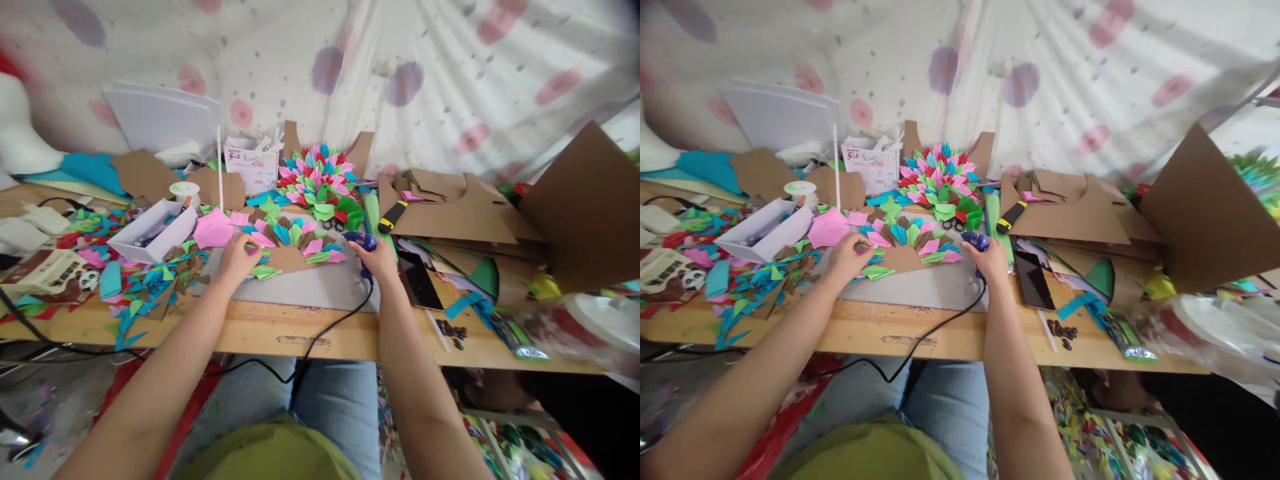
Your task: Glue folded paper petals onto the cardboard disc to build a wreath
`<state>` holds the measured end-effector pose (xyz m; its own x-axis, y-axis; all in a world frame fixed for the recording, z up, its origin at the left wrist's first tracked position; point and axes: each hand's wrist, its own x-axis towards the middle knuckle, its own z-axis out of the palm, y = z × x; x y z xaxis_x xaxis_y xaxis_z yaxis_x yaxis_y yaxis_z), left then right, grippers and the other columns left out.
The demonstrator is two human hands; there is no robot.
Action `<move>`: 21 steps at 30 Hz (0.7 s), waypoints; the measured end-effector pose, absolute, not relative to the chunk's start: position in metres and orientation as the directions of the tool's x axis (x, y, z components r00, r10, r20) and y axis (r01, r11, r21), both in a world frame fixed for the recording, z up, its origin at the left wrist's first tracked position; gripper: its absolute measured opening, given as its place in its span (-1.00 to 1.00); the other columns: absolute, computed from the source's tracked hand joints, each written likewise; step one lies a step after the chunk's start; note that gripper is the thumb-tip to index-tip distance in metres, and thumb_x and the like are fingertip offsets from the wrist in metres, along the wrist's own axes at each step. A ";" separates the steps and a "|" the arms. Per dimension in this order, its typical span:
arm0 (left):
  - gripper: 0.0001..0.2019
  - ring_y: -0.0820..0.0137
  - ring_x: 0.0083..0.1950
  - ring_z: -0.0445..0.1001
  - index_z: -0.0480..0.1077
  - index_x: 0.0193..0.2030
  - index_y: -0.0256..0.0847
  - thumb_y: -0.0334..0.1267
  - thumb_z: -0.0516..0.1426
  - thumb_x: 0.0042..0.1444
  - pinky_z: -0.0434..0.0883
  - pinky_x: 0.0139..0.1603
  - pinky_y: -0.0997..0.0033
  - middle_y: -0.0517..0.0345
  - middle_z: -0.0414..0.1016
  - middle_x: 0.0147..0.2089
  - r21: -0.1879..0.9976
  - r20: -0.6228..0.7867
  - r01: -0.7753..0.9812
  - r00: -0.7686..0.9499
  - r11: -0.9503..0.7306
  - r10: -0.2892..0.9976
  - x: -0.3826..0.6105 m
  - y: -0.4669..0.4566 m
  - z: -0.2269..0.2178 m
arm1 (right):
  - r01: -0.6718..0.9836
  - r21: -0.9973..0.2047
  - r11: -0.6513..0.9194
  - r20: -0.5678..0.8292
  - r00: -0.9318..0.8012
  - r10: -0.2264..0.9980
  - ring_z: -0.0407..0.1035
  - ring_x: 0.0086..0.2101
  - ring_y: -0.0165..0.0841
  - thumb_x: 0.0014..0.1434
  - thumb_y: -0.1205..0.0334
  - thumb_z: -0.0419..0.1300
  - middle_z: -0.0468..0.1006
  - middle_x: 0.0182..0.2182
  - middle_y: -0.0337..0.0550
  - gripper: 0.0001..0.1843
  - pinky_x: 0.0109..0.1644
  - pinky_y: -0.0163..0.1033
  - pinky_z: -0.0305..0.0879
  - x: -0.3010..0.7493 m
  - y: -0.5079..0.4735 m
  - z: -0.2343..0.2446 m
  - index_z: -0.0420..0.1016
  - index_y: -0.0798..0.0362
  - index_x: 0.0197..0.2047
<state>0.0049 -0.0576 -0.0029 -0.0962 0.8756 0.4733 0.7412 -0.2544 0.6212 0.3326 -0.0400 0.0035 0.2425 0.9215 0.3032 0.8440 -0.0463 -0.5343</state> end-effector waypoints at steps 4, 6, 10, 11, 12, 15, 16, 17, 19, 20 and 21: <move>-0.95 0.34 -0.24 0.42 0.32 -0.48 -0.16 -0.33 0.14 -0.14 0.36 -0.13 0.34 0.18 0.43 -0.36 0.718 0.400 0.677 -0.209 -0.163 0.892 -0.005 -0.054 -0.005 | 0.765 -0.594 -0.247 0.031 0.329 0.944 0.41 -0.38 -0.14 -0.12 -0.20 0.23 0.51 -0.48 -0.02 -0.52 -0.33 -0.17 0.25 0.328 -0.041 -0.001 0.52 0.09 -0.39; -0.95 0.34 -0.25 0.43 0.33 -0.48 -0.16 -0.31 0.14 -0.15 0.36 -0.15 0.34 0.18 0.44 -0.37 0.750 0.379 0.647 -0.246 -0.140 0.892 -0.009 -0.051 -0.008 | 0.725 -0.644 -0.243 0.096 0.391 0.915 0.42 -0.35 -0.12 -0.12 -0.14 0.24 0.52 -0.46 0.01 -0.54 -0.30 -0.15 0.27 0.326 -0.039 -0.002 0.53 0.11 -0.36; -0.93 0.33 -0.25 0.43 0.34 -0.47 -0.17 -0.27 0.15 -0.14 0.36 -0.15 0.33 0.16 0.44 -0.37 0.772 0.388 0.616 -0.267 -0.154 0.882 -0.011 -0.048 -0.013 | 0.544 -0.838 0.031 0.345 0.485 0.804 0.41 -0.30 -0.20 -0.09 -0.21 0.18 0.55 -0.34 -0.03 -0.44 -0.26 -0.17 0.31 0.315 -0.039 0.000 0.50 0.12 -0.23; -0.93 0.34 -0.25 0.43 0.35 -0.47 -0.17 -0.26 0.16 -0.13 0.37 -0.15 0.33 0.17 0.44 -0.38 0.777 0.395 0.608 -0.268 -0.164 0.879 -0.011 -0.047 -0.014 | 0.486 -0.868 0.101 0.351 0.458 0.817 0.41 -0.34 -0.24 -0.10 -0.23 0.17 0.55 -0.36 -0.05 -0.41 -0.29 -0.19 0.32 0.309 -0.040 0.002 0.49 0.13 -0.23; -0.92 0.35 -0.26 0.43 0.35 -0.47 -0.17 -0.26 0.16 -0.13 0.37 -0.14 0.33 0.18 0.43 -0.38 0.783 0.402 0.597 -0.274 -0.173 0.874 -0.011 -0.047 -0.014 | 0.436 -0.889 0.142 0.331 0.398 0.855 0.40 -0.40 -0.28 -0.11 -0.25 0.18 0.54 -0.40 -0.08 -0.41 -0.33 -0.21 0.31 0.303 -0.043 0.005 0.49 0.14 -0.25; -0.92 0.38 -0.28 0.42 0.35 -0.45 -0.17 -0.24 0.16 -0.11 0.38 -0.15 0.36 0.19 0.42 -0.39 0.800 0.435 0.566 -0.323 -0.197 0.840 -0.012 -0.046 -0.014 | 0.408 -0.901 0.150 0.197 0.074 0.978 0.31 -0.56 -0.39 -0.11 -0.26 0.21 0.46 -0.60 -0.19 -0.44 -0.45 -0.28 0.24 0.282 -0.052 0.013 0.50 0.13 -0.37; -0.91 0.39 -0.29 0.42 0.35 -0.44 -0.17 -0.24 0.16 -0.10 0.38 -0.16 0.37 0.19 0.42 -0.38 0.801 0.452 0.562 -0.342 -0.206 0.824 -0.012 -0.046 -0.014 | 0.433 -0.887 0.159 0.158 -0.038 0.987 0.29 -0.58 -0.40 -0.10 -0.26 0.20 0.43 -0.64 -0.23 -0.46 -0.47 -0.30 0.22 0.275 -0.054 0.014 0.50 0.12 -0.38; -0.91 0.40 -0.29 0.42 0.34 -0.43 -0.17 -0.23 0.16 -0.09 0.39 -0.17 0.37 0.19 0.41 -0.37 0.800 0.468 0.560 -0.358 -0.215 0.808 -0.012 -0.046 -0.014 | 0.469 -0.865 0.176 0.125 -0.138 0.983 0.28 -0.58 -0.41 -0.09 -0.24 0.21 0.41 -0.65 -0.25 -0.48 -0.47 -0.32 0.21 0.269 -0.057 0.015 0.50 0.11 -0.39; -0.90 0.40 -0.29 0.41 0.34 -0.43 -0.17 -0.23 0.17 -0.09 0.39 -0.18 0.38 0.19 0.41 -0.36 0.789 0.498 0.568 -0.370 -0.233 0.784 -0.013 -0.045 -0.014 | 0.545 -0.810 0.218 0.091 -0.251 0.964 0.30 -0.55 -0.40 -0.06 -0.23 0.21 0.41 -0.64 -0.27 -0.50 -0.46 -0.33 0.20 0.259 -0.059 0.016 0.50 0.10 -0.39; -0.89 0.40 -0.29 0.41 0.34 -0.43 -0.17 -0.23 0.17 -0.09 0.39 -0.18 0.38 0.19 0.41 -0.36 0.782 0.510 0.576 -0.368 -0.240 0.777 -0.013 -0.045 -0.015 | 0.576 -0.781 0.241 0.086 -0.283 0.955 0.33 -0.52 -0.39 -0.05 -0.21 0.21 0.44 -0.61 -0.26 -0.52 -0.43 -0.33 0.21 0.255 -0.060 0.016 0.50 0.09 -0.37; -0.89 0.40 -0.29 0.41 0.35 -0.42 -0.18 -0.23 0.17 -0.09 0.39 -0.18 0.37 0.18 0.40 -0.36 0.775 0.519 0.583 -0.364 -0.245 0.773 -0.014 -0.045 -0.015 | 0.602 -0.754 0.262 0.086 -0.305 0.949 0.36 -0.48 -0.37 -0.04 -0.20 0.22 0.48 -0.56 -0.24 -0.53 -0.41 -0.33 0.22 0.252 -0.060 0.016 0.50 0.09 -0.35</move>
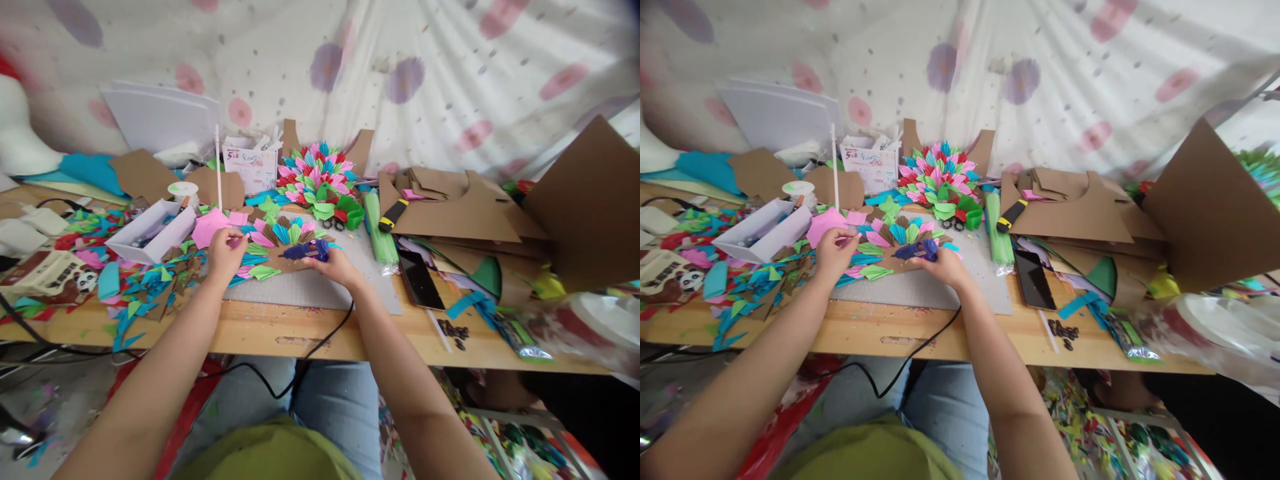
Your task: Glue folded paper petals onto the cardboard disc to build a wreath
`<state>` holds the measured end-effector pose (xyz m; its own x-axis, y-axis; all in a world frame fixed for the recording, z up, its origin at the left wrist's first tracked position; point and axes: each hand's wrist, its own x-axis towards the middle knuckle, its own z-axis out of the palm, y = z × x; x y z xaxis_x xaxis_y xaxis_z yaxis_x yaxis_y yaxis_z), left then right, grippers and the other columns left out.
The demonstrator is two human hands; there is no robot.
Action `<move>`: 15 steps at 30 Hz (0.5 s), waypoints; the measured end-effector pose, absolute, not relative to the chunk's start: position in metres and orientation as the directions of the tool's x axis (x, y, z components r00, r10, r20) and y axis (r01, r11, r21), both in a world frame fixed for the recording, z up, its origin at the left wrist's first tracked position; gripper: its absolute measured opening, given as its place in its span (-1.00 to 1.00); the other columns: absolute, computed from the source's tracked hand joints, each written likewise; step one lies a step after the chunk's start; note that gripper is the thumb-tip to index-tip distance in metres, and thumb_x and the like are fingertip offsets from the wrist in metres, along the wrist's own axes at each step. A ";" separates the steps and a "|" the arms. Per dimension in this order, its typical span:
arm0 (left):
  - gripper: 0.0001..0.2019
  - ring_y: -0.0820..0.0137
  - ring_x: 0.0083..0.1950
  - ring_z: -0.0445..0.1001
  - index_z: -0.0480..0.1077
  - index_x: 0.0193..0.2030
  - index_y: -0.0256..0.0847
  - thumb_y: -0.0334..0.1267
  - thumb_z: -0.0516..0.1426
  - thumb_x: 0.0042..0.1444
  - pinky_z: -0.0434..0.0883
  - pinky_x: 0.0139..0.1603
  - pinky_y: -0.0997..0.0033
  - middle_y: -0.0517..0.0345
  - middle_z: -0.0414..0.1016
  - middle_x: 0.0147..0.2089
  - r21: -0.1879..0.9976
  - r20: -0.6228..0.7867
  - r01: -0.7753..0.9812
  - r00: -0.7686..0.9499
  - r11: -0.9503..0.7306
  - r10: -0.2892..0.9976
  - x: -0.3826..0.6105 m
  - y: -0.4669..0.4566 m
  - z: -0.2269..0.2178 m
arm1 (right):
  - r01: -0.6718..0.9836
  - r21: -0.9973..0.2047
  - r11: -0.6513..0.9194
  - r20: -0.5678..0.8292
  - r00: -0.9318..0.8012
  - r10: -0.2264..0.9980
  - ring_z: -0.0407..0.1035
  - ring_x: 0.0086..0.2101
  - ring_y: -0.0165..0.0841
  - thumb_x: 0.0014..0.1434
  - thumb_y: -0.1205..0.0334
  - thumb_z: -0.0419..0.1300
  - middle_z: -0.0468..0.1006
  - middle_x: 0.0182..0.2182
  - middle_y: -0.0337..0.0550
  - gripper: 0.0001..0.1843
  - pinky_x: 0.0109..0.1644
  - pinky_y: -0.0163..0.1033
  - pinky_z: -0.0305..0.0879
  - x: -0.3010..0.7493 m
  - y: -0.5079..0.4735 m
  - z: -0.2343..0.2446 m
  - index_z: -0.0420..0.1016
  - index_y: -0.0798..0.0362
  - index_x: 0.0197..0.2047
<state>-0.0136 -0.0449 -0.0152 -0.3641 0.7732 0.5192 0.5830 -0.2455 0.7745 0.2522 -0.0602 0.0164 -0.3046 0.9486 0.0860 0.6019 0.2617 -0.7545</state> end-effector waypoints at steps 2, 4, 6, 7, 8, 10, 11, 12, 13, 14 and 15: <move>-0.89 0.40 -0.30 0.41 0.35 -0.42 -0.18 -0.23 0.18 -0.08 0.38 -0.18 0.37 0.18 0.41 -0.35 0.763 0.530 0.595 -0.355 -0.252 0.770 -0.014 -0.045 -0.016 | 0.644 -0.707 0.293 0.086 -0.332 0.939 0.40 -0.41 -0.32 -0.02 -0.18 0.22 0.53 -0.47 -0.20 -0.54 -0.36 -0.32 0.24 0.248 -0.060 0.017 0.51 0.08 -0.31; -0.90 0.40 -0.31 0.41 0.35 -0.42 -0.18 -0.24 0.18 -0.08 0.38 -0.20 0.37 0.17 0.41 -0.35 0.754 0.537 0.605 -0.344 -0.255 0.770 -0.014 -0.045 -0.016 | 0.685 -0.663 0.300 0.073 -0.340 0.938 0.42 -0.37 -0.29 0.00 -0.17 0.23 0.56 -0.42 -0.16 -0.55 -0.34 -0.30 0.24 0.247 -0.061 0.019 0.51 0.08 -0.29; -0.91 0.40 -0.31 0.41 0.35 -0.43 -0.18 -0.25 0.18 -0.08 0.38 -0.20 0.37 0.17 0.41 -0.36 0.740 0.548 0.618 -0.328 -0.264 0.769 -0.013 -0.045 -0.015 | 0.704 -0.644 0.300 0.064 -0.341 0.938 0.43 -0.34 -0.27 0.02 -0.15 0.23 0.57 -0.39 -0.15 -0.57 -0.33 -0.30 0.24 0.246 -0.062 0.021 0.52 0.07 -0.27; -0.91 0.40 -0.31 0.41 0.35 -0.43 -0.18 -0.26 0.18 -0.07 0.38 -0.20 0.37 0.18 0.41 -0.37 0.731 0.557 0.626 -0.318 -0.271 0.768 -0.013 -0.045 -0.015 | 0.704 -0.642 0.303 0.062 -0.347 0.936 0.44 -0.33 -0.26 0.03 -0.13 0.23 0.58 -0.38 -0.14 -0.59 -0.32 -0.30 0.24 0.247 -0.062 0.022 0.52 0.07 -0.27; -0.92 0.40 -0.30 0.41 0.36 -0.43 -0.18 -0.27 0.18 -0.07 0.38 -0.21 0.37 0.18 0.41 -0.37 0.722 0.566 0.633 -0.307 -0.280 0.765 -0.013 -0.046 -0.015 | 0.702 -0.642 0.308 0.064 -0.352 0.934 0.44 -0.32 -0.26 0.04 -0.12 0.23 0.58 -0.36 -0.14 -0.60 -0.32 -0.30 0.24 0.247 -0.062 0.022 0.52 0.07 -0.26; -0.93 0.40 -0.30 0.42 0.36 -0.43 -0.18 -0.28 0.18 -0.07 0.38 -0.21 0.37 0.18 0.41 -0.37 0.704 0.583 0.646 -0.289 -0.295 0.759 -0.013 -0.046 -0.015 | 0.698 -0.642 0.319 0.069 -0.362 0.930 0.45 -0.30 -0.26 0.05 -0.10 0.23 0.59 -0.34 -0.14 -0.61 -0.30 -0.30 0.24 0.248 -0.061 0.021 0.52 0.06 -0.24; -0.93 0.40 -0.30 0.42 0.36 -0.43 -0.18 -0.28 0.18 -0.07 0.38 -0.20 0.37 0.18 0.41 -0.37 0.696 0.590 0.652 -0.281 -0.300 0.757 -0.013 -0.046 -0.015 | 0.700 -0.639 0.319 0.066 -0.363 0.929 0.45 -0.30 -0.26 0.05 -0.10 0.23 0.59 -0.34 -0.14 -0.61 -0.30 -0.31 0.24 0.248 -0.061 0.021 0.52 0.06 -0.24; -0.93 0.40 -0.30 0.42 0.36 -0.43 -0.18 -0.29 0.18 -0.07 0.38 -0.20 0.37 0.18 0.41 -0.37 0.689 0.595 0.658 -0.276 -0.303 0.755 -0.013 -0.046 -0.016 | 0.704 -0.635 0.319 0.062 -0.365 0.929 0.45 -0.31 -0.27 0.05 -0.10 0.24 0.59 -0.35 -0.14 -0.61 -0.31 -0.31 0.24 0.248 -0.060 0.021 0.52 0.06 -0.24; -0.94 0.39 -0.30 0.42 0.36 -0.43 -0.17 -0.29 0.18 -0.07 0.38 -0.20 0.37 0.18 0.41 -0.37 0.683 0.598 0.664 -0.270 -0.304 0.755 -0.013 -0.046 -0.016 | 0.706 -0.631 0.322 0.059 -0.370 0.927 0.45 -0.31 -0.27 0.05 -0.11 0.23 0.59 -0.35 -0.15 -0.61 -0.31 -0.31 0.24 0.247 -0.060 0.021 0.52 0.06 -0.24; -0.94 0.39 -0.29 0.42 0.36 -0.43 -0.17 -0.29 0.18 -0.07 0.38 -0.20 0.37 0.18 0.41 -0.38 0.678 0.600 0.669 -0.265 -0.305 0.754 -0.013 -0.047 -0.016 | 0.708 -0.627 0.326 0.057 -0.376 0.925 0.45 -0.32 -0.28 0.05 -0.12 0.23 0.59 -0.35 -0.15 -0.60 -0.31 -0.32 0.24 0.247 -0.060 0.022 0.52 0.05 -0.24; -0.94 0.39 -0.29 0.42 0.37 -0.43 -0.17 -0.30 0.18 -0.07 0.38 -0.20 0.37 0.18 0.41 -0.38 0.674 0.602 0.673 -0.262 -0.304 0.754 -0.013 -0.047 -0.016 | 0.712 -0.620 0.329 0.055 -0.379 0.924 0.44 -0.32 -0.28 0.05 -0.13 0.23 0.59 -0.36 -0.16 -0.59 -0.31 -0.32 0.23 0.246 -0.059 0.022 0.52 0.04 -0.23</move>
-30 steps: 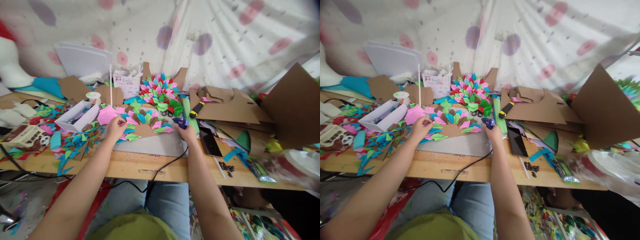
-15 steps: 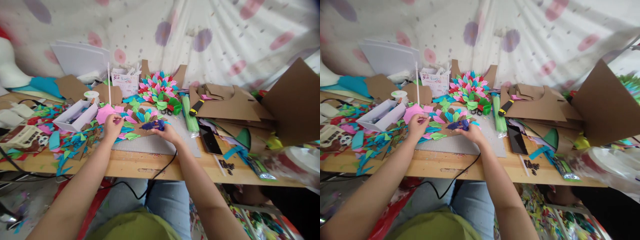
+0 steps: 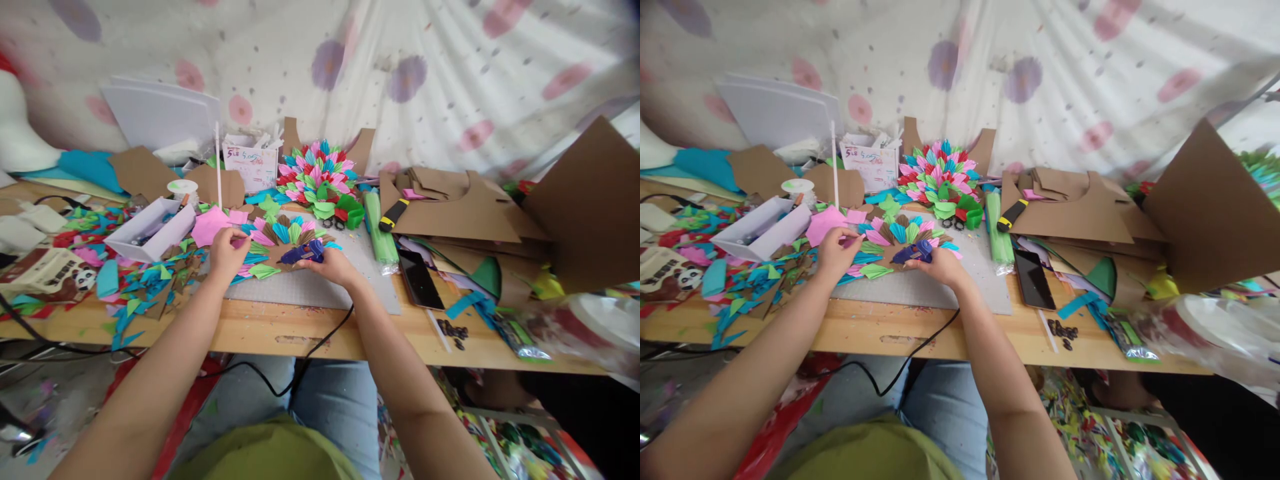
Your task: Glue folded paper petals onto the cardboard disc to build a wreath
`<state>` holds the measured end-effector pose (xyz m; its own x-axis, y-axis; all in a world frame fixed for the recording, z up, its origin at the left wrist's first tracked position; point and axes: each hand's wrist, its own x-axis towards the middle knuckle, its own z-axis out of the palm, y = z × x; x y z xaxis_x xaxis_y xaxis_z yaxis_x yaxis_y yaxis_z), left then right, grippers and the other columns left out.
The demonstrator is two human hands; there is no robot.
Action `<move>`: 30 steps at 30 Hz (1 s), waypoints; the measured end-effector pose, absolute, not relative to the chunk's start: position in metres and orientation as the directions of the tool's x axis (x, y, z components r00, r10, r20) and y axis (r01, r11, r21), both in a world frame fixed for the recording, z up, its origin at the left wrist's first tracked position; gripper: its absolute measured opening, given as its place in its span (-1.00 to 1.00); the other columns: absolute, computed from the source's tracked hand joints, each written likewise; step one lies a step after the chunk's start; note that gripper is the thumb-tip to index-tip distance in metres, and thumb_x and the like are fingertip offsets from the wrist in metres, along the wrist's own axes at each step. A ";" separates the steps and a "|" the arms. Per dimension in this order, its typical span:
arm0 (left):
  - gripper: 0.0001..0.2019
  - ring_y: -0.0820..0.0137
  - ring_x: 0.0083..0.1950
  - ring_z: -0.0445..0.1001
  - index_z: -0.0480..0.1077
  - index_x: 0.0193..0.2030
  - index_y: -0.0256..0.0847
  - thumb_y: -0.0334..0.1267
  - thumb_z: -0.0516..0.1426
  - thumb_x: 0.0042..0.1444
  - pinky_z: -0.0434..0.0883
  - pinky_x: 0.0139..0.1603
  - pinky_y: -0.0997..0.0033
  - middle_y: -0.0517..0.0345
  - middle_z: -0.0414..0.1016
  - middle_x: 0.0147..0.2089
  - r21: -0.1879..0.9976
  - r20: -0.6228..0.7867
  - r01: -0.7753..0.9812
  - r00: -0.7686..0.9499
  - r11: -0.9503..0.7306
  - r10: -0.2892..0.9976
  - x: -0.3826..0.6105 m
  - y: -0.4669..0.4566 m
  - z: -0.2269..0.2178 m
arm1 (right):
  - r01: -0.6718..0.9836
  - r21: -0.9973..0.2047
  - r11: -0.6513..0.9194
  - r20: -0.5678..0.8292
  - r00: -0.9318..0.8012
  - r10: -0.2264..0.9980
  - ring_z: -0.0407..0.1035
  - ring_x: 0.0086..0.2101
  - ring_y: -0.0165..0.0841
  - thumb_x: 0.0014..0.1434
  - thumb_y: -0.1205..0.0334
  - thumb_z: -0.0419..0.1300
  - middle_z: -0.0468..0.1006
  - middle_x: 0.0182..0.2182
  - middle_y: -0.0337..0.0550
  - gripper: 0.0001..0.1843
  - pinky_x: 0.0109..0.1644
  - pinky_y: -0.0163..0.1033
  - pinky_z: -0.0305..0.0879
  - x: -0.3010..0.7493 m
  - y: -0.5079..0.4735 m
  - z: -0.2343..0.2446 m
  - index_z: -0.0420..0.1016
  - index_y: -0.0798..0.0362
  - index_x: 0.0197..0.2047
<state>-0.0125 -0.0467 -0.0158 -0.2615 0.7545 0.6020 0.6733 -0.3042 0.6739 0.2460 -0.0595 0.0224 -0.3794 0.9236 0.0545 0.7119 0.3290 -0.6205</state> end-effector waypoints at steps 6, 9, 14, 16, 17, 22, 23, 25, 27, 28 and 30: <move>-0.94 0.40 -0.30 0.41 0.37 -0.44 -0.18 -0.30 0.18 -0.07 0.37 -0.21 0.38 0.18 0.41 -0.38 0.675 0.589 0.679 -0.260 -0.289 0.765 -0.012 -0.047 -0.013 | 0.803 -0.517 0.295 0.021 -0.333 0.943 0.43 -0.34 -0.28 0.06 -0.13 0.21 0.57 -0.38 -0.13 -0.59 -0.37 -0.33 0.16 0.240 -0.061 0.030 0.52 0.06 -0.25; -0.94 0.40 -0.29 0.41 0.36 -0.45 -0.18 -0.30 0.18 -0.07 0.37 -0.21 0.38 0.18 0.42 -0.38 0.674 0.585 0.682 -0.259 -0.284 0.768 -0.011 -0.048 -0.012 | 0.822 -0.494 0.282 0.010 -0.319 0.948 0.41 -0.37 -0.29 0.07 -0.14 0.20 0.55 -0.41 -0.13 -0.59 -0.40 -0.33 0.13 0.240 -0.062 0.032 0.51 0.07 -0.27; -0.95 0.39 -0.28 0.41 0.36 -0.45 -0.17 -0.30 0.17 -0.06 0.37 -0.20 0.37 0.17 0.41 -0.38 0.663 0.595 0.687 -0.244 -0.296 0.766 -0.011 -0.049 -0.011 | 0.790 -0.525 0.315 0.021 -0.358 0.933 0.37 -0.44 -0.33 0.04 -0.19 0.20 0.53 -0.47 -0.18 -0.56 -0.45 -0.34 0.09 0.242 -0.061 0.031 0.50 0.05 -0.32; -0.95 0.38 -0.28 0.41 0.35 -0.45 -0.17 -0.30 0.17 -0.06 0.37 -0.20 0.37 0.18 0.41 -0.39 0.662 0.593 0.690 -0.243 -0.293 0.768 -0.011 -0.049 -0.011 | 0.800 -0.510 0.317 0.033 -0.350 0.936 0.36 -0.46 -0.33 0.03 -0.20 0.19 0.52 -0.49 -0.18 -0.56 -0.46 -0.33 0.07 0.242 -0.060 0.030 0.50 0.05 -0.35; -0.95 0.38 -0.28 0.41 0.35 -0.45 -0.17 -0.30 0.17 -0.06 0.37 -0.20 0.37 0.18 0.41 -0.39 0.663 0.592 0.690 -0.244 -0.291 0.768 -0.010 -0.049 -0.010 | 0.808 -0.500 0.312 0.035 -0.341 0.939 0.35 -0.47 -0.33 0.03 -0.20 0.19 0.51 -0.51 -0.18 -0.56 -0.46 -0.33 0.06 0.242 -0.060 0.029 0.50 0.05 -0.37; -0.94 0.38 -0.28 0.41 0.35 -0.46 -0.17 -0.30 0.17 -0.06 0.37 -0.20 0.37 0.17 0.42 -0.39 0.662 0.592 0.690 -0.243 -0.292 0.768 -0.010 -0.049 -0.010 | 0.792 -0.515 0.327 0.052 -0.352 0.934 0.34 -0.48 -0.34 0.02 -0.21 0.20 0.49 -0.54 -0.20 -0.56 -0.47 -0.33 0.06 0.243 -0.060 0.029 0.51 0.04 -0.37; -0.94 0.38 -0.28 0.41 0.35 -0.45 -0.17 -0.30 0.17 -0.06 0.37 -0.19 0.36 0.17 0.42 -0.39 0.660 0.594 0.691 -0.239 -0.295 0.768 -0.010 -0.049 -0.010 | 0.783 -0.524 0.334 0.053 -0.362 0.931 0.35 -0.47 -0.34 0.02 -0.21 0.20 0.50 -0.53 -0.20 -0.55 -0.46 -0.34 0.07 0.243 -0.060 0.029 0.51 0.04 -0.37; -0.94 0.38 -0.28 0.41 0.35 -0.45 -0.17 -0.29 0.17 -0.06 0.37 -0.19 0.36 0.17 0.41 -0.39 0.658 0.597 0.690 -0.234 -0.301 0.768 -0.011 -0.049 -0.011 | 0.782 -0.525 0.336 0.051 -0.366 0.929 0.35 -0.46 -0.34 0.02 -0.21 0.20 0.51 -0.51 -0.19 -0.55 -0.45 -0.33 0.08 0.244 -0.060 0.030 0.51 0.04 -0.35; -0.94 0.38 -0.28 0.41 0.35 -0.45 -0.17 -0.29 0.18 -0.06 0.37 -0.20 0.37 0.17 0.41 -0.39 0.660 0.598 0.688 -0.236 -0.302 0.766 -0.011 -0.049 -0.011 | 0.797 -0.506 0.329 0.049 -0.355 0.934 0.36 -0.45 -0.33 0.04 -0.19 0.19 0.52 -0.49 -0.17 -0.57 -0.45 -0.33 0.08 0.244 -0.060 0.031 0.51 0.05 -0.35; -0.94 0.38 -0.29 0.41 0.35 -0.45 -0.17 -0.29 0.18 -0.06 0.37 -0.21 0.37 0.17 0.41 -0.39 0.661 0.597 0.687 -0.239 -0.301 0.766 -0.011 -0.049 -0.011 | 0.806 -0.496 0.323 0.045 -0.348 0.937 0.36 -0.45 -0.32 0.05 -0.17 0.19 0.53 -0.49 -0.16 -0.58 -0.45 -0.33 0.08 0.244 -0.060 0.030 0.51 0.06 -0.35; -0.94 0.38 -0.29 0.41 0.35 -0.46 -0.17 -0.30 0.18 -0.06 0.37 -0.21 0.37 0.17 0.41 -0.39 0.662 0.597 0.688 -0.243 -0.298 0.764 -0.011 -0.049 -0.011 | 0.805 -0.501 0.319 0.040 -0.346 0.937 0.36 -0.45 -0.33 0.06 -0.16 0.19 0.53 -0.48 -0.16 -0.59 -0.45 -0.34 0.08 0.244 -0.059 0.030 0.51 0.06 -0.34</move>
<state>-0.0109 -0.0485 -0.0115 -0.2433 0.7641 0.5974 0.6880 -0.2983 0.6616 0.2439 -0.0590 0.0299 -0.3464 0.9372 0.0399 0.8046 0.3187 -0.5010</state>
